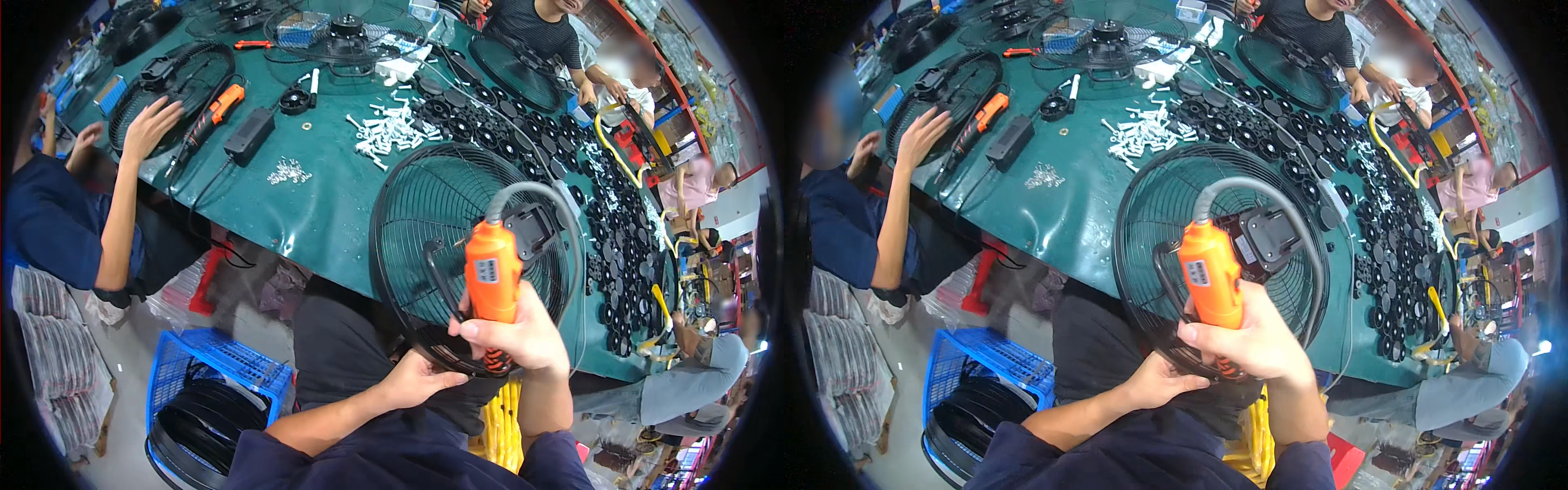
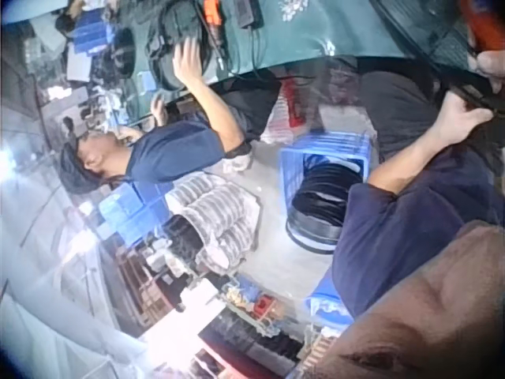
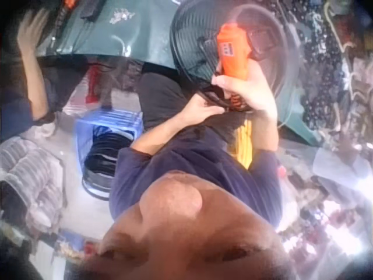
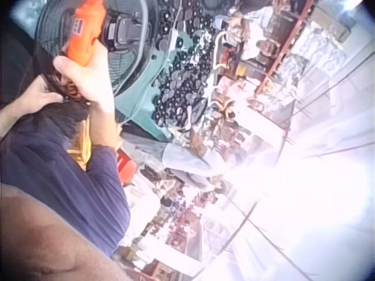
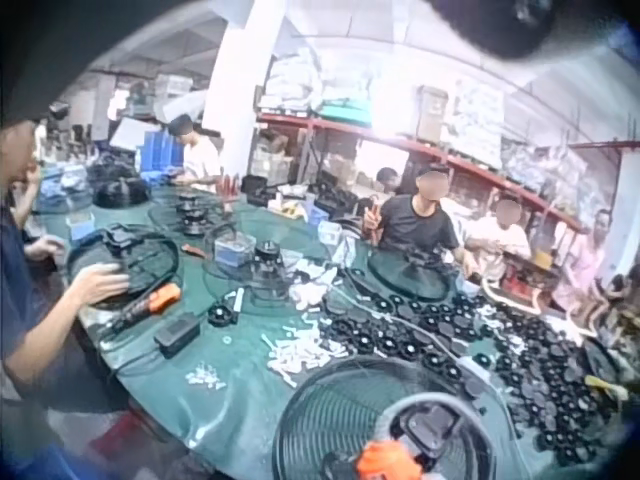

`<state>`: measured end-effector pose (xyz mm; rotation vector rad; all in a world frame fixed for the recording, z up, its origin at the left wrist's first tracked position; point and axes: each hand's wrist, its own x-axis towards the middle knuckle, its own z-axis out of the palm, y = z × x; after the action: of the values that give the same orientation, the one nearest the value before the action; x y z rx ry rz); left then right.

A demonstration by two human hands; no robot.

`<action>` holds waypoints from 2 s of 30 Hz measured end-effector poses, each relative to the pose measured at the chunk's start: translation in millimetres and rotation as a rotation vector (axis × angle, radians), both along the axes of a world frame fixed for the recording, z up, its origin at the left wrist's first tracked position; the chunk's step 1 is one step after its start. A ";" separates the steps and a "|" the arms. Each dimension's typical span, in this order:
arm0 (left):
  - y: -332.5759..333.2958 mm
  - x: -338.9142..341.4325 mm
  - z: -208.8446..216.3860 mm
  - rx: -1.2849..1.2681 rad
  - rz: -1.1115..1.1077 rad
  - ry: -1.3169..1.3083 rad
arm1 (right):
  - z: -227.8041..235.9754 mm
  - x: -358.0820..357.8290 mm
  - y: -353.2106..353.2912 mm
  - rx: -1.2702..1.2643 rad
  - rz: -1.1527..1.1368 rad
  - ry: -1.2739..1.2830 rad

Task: Assembling the metal grill and components of an industrial electric fan.

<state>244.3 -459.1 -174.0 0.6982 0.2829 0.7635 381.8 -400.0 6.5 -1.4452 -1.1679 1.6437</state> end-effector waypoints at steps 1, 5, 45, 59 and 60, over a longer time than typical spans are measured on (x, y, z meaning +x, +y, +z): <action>-0.2 -1.7 -7.5 0.018 0.026 0.005 | -7.2 -2.6 1.1 -0.011 0.006 -0.045; 4.7 -7.3 -37.0 0.010 0.025 0.101 | -36.8 -14.0 13.0 0.008 0.050 -0.077; 87.7 40.6 122.9 0.079 0.328 -0.281 | -43.6 113.2 -112.3 0.490 -0.427 0.735; 106.3 64.4 165.1 0.162 0.272 -0.176 | -30.0 126.2 -87.1 0.695 -0.448 0.829; 107.6 65.7 166.9 0.173 0.252 -0.193 | -28.2 126.7 -85.6 0.692 -0.488 0.821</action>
<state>310.0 -351.5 -7.1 0.7534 0.1309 1.0977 508.5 -485.6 -21.7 -0.4600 -0.6999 1.1174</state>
